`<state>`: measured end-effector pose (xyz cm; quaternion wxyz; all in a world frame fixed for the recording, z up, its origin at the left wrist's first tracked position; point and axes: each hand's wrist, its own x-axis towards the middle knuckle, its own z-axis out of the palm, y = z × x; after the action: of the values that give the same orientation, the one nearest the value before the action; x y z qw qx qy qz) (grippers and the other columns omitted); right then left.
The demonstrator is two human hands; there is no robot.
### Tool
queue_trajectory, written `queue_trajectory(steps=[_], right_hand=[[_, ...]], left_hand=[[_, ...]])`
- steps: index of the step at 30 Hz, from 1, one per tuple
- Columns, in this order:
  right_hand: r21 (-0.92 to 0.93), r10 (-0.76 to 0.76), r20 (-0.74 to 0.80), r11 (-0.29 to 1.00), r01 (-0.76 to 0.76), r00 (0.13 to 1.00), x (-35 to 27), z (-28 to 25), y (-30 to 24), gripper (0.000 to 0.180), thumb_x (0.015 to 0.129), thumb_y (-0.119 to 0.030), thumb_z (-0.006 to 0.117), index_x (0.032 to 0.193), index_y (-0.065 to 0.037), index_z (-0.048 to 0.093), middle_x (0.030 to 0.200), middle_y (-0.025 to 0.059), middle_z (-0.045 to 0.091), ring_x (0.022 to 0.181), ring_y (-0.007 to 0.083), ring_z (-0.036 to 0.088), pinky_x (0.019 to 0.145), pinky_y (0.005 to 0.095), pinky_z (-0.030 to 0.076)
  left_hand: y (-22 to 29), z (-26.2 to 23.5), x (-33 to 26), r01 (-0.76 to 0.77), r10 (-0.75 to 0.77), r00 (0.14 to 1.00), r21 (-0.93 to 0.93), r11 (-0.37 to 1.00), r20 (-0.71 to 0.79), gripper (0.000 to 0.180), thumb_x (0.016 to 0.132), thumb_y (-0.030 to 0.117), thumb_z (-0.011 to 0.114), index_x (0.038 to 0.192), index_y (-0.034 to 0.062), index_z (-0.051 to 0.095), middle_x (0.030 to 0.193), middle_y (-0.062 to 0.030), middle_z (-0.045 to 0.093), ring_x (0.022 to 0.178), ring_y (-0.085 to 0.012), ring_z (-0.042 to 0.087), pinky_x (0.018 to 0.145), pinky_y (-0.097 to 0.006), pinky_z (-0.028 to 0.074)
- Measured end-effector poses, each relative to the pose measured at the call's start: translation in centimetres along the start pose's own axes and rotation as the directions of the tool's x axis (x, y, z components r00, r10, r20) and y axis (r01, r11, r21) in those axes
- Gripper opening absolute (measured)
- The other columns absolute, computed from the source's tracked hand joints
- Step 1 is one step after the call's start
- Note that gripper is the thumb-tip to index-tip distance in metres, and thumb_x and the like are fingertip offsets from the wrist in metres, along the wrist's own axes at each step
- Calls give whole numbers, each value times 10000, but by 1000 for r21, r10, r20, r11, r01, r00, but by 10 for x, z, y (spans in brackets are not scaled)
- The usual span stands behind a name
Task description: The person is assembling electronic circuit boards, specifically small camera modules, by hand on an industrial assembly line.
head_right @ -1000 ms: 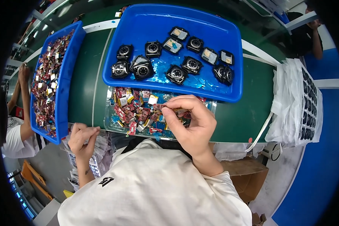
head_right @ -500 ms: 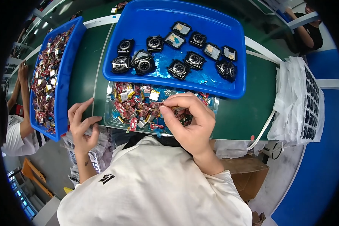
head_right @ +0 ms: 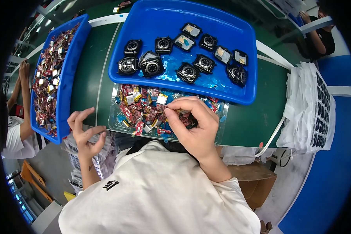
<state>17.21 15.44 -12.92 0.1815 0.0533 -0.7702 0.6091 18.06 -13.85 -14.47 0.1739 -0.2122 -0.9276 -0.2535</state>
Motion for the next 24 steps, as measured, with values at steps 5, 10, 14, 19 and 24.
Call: queue_trajectory(steps=[5,10,14,19,24], right_hand=[[-8,-29,9,1000,29,1000,1,0,-5,142,713,62,718,825,6,652,812,94,672,718,159,632,619,244,479],[-1,-51,-3,999,51,999,1,0,-4,136,713,68,714,819,11,649,805,99,670,720,166,634,622,246,481],[-3,-26,18,1000,26,1000,0,2,-5,133,715,68,712,818,11,650,805,99,670,721,163,634,618,246,481],[-18,-25,30,1000,25,999,1,3,-6,131,717,67,712,818,10,651,809,96,671,723,159,635,613,244,481],[-46,-47,27,998,48,999,2,1,-4,132,717,67,715,817,11,650,812,97,672,722,160,636,621,246,484]], left_hand=[[-1,16,-12,-111,111,992,2,994,-52,285,597,195,751,882,184,758,1261,-140,564,1119,-324,387,948,-409,328],[13,18,-4,17,-18,1000,112,994,14,492,607,263,786,1090,214,709,1302,-94,554,1088,-309,410,968,-383,275],[16,12,1,-13,-9,993,182,983,118,486,665,310,770,1134,212,685,1303,-41,566,1058,-289,446,954,-385,267],[4,10,-6,-65,57,996,139,988,65,320,690,245,741,983,116,729,1215,-57,626,1042,-305,453,921,-406,347],[-3,0,1,-162,161,987,-71,984,-11,203,597,44,744,794,90,726,1004,-63,690,930,-280,511,756,-375,443]])
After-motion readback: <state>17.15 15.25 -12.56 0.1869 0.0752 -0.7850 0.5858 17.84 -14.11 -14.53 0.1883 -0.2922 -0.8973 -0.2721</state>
